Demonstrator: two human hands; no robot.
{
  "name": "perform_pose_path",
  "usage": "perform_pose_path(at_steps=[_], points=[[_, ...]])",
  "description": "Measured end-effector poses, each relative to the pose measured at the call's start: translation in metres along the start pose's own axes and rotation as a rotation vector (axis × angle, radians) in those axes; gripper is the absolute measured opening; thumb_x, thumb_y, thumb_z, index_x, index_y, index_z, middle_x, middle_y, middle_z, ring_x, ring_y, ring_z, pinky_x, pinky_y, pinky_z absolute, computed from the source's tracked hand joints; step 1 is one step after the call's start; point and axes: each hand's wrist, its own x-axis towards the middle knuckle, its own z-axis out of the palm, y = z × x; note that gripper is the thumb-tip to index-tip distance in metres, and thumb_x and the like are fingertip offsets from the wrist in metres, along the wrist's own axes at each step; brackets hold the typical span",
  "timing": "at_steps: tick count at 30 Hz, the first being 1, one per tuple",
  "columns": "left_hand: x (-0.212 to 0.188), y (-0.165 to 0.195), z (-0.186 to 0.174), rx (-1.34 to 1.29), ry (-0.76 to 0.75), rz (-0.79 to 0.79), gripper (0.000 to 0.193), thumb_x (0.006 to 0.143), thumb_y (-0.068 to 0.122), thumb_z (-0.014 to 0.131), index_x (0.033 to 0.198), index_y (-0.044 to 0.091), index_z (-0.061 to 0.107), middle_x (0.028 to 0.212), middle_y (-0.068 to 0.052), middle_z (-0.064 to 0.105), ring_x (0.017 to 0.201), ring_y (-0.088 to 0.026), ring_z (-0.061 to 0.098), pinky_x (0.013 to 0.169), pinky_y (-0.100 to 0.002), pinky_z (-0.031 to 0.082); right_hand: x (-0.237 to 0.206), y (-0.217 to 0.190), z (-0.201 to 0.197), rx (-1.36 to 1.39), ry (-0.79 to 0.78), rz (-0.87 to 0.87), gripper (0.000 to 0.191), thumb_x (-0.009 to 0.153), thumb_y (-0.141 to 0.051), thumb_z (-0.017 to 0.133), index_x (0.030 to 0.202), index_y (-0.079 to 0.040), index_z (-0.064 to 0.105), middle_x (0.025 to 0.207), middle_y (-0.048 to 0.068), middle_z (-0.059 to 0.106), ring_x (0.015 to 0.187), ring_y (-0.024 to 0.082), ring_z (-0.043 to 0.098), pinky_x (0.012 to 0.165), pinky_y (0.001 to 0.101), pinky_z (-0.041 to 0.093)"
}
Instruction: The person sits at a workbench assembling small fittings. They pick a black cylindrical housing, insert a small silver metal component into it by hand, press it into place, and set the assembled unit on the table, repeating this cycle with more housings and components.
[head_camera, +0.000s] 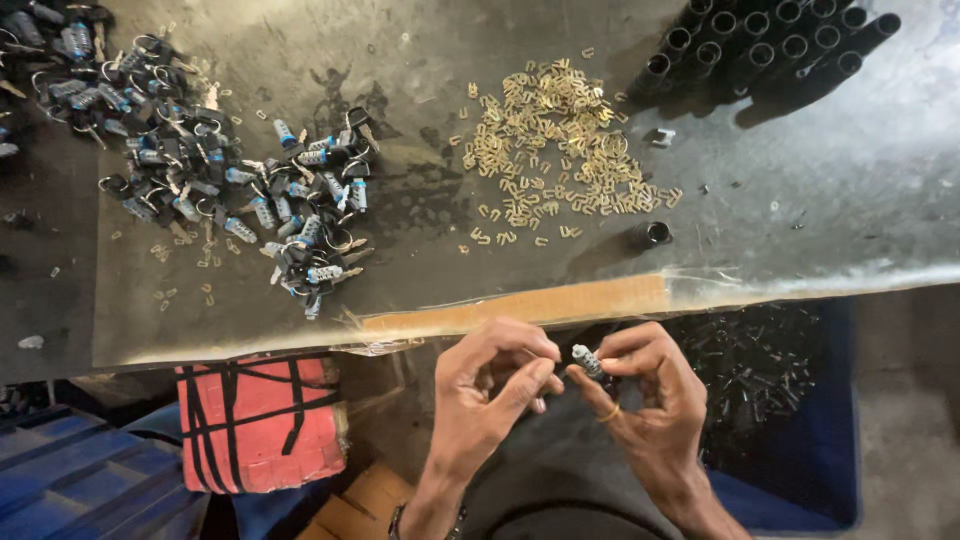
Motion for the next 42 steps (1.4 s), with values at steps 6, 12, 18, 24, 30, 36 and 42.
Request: perform_pose_path(at_steps=[6, 12, 18, 24, 30, 36, 42], points=[[-0.003, 0.009, 0.015, 0.335, 0.086, 0.246, 0.020, 0.092, -0.005, 0.074, 0.110, 0.002, 0.070, 0.097, -0.006, 0.072, 0.081, -0.011, 0.073, 0.070, -0.024, 0.059, 0.005, -0.007, -0.005, -0.352, 0.071, -0.192, 0.032, 0.072, 0.000, 0.089, 0.083, -0.004, 0.060, 0.090, 0.011, 0.068, 0.081, 0.017, 0.070, 0.069, 0.0270, 0.056], [-0.002, 0.009, 0.024, 0.595, 0.130, 0.361, 0.016, 0.086, -0.002, 0.081, 0.098, 0.003, 0.071, 0.092, -0.006, 0.073, 0.075, -0.012, 0.071, 0.068, -0.023, 0.057, 0.005, -0.006, -0.007, -0.333, 0.064, -0.201, 0.031, 0.073, 0.001, 0.088, 0.085, -0.003, 0.060, 0.091, 0.011, 0.068, 0.085, 0.018, 0.073, 0.071, 0.0264, 0.060], [-0.001, 0.004, 0.027, 0.651, 0.120, 0.383, 0.018, 0.086, -0.002, 0.079, 0.099, 0.004, 0.069, 0.095, -0.005, 0.074, 0.082, -0.016, 0.074, 0.072, -0.026, 0.060, 0.000, 0.000, -0.009, -0.371, 0.071, -0.218, 0.029, 0.072, 0.001, 0.088, 0.084, -0.002, 0.062, 0.089, 0.011, 0.068, 0.083, 0.018, 0.072, 0.071, 0.0272, 0.060], [-0.002, 0.001, 0.033, 0.697, 0.154, 0.379, 0.018, 0.084, -0.002, 0.078, 0.098, 0.004, 0.068, 0.093, -0.006, 0.073, 0.083, -0.018, 0.075, 0.074, -0.027, 0.061, -0.003, 0.006, -0.010, -0.431, 0.052, -0.250, 0.027, 0.072, 0.000, 0.089, 0.084, -0.003, 0.064, 0.092, 0.011, 0.070, 0.084, 0.019, 0.073, 0.071, 0.0273, 0.061], [0.003, -0.005, 0.027, 0.514, 0.110, 0.150, 0.014, 0.087, 0.001, 0.079, 0.100, 0.001, 0.074, 0.095, -0.005, 0.076, 0.083, -0.013, 0.074, 0.075, -0.025, 0.060, -0.005, 0.016, -0.011, -0.482, 0.094, -0.316, 0.027, 0.074, -0.001, 0.089, 0.082, -0.002, 0.064, 0.092, 0.013, 0.070, 0.080, 0.019, 0.073, 0.068, 0.0272, 0.060], [0.011, -0.024, 0.019, -0.122, -0.125, -0.135, 0.018, 0.093, 0.009, 0.075, 0.107, -0.002, 0.075, 0.106, -0.005, 0.066, 0.097, -0.012, 0.062, 0.089, -0.026, 0.052, -0.009, 0.007, -0.006, -0.389, 0.146, -0.411, 0.032, 0.077, 0.000, 0.089, 0.084, -0.003, 0.058, 0.094, 0.012, 0.067, 0.083, 0.021, 0.073, 0.072, 0.0291, 0.063], [-0.004, -0.038, 0.024, -0.320, -0.007, 0.151, 0.027, 0.101, 0.026, 0.073, 0.103, -0.001, 0.070, 0.106, -0.012, 0.065, 0.110, -0.022, 0.063, 0.101, -0.034, 0.052, 0.021, -0.015, -0.021, -0.271, -0.118, -0.642, 0.049, 0.073, -0.034, 0.089, 0.099, -0.002, 0.062, 0.092, 0.011, 0.065, 0.087, 0.024, 0.068, 0.079, 0.0383, 0.058]])
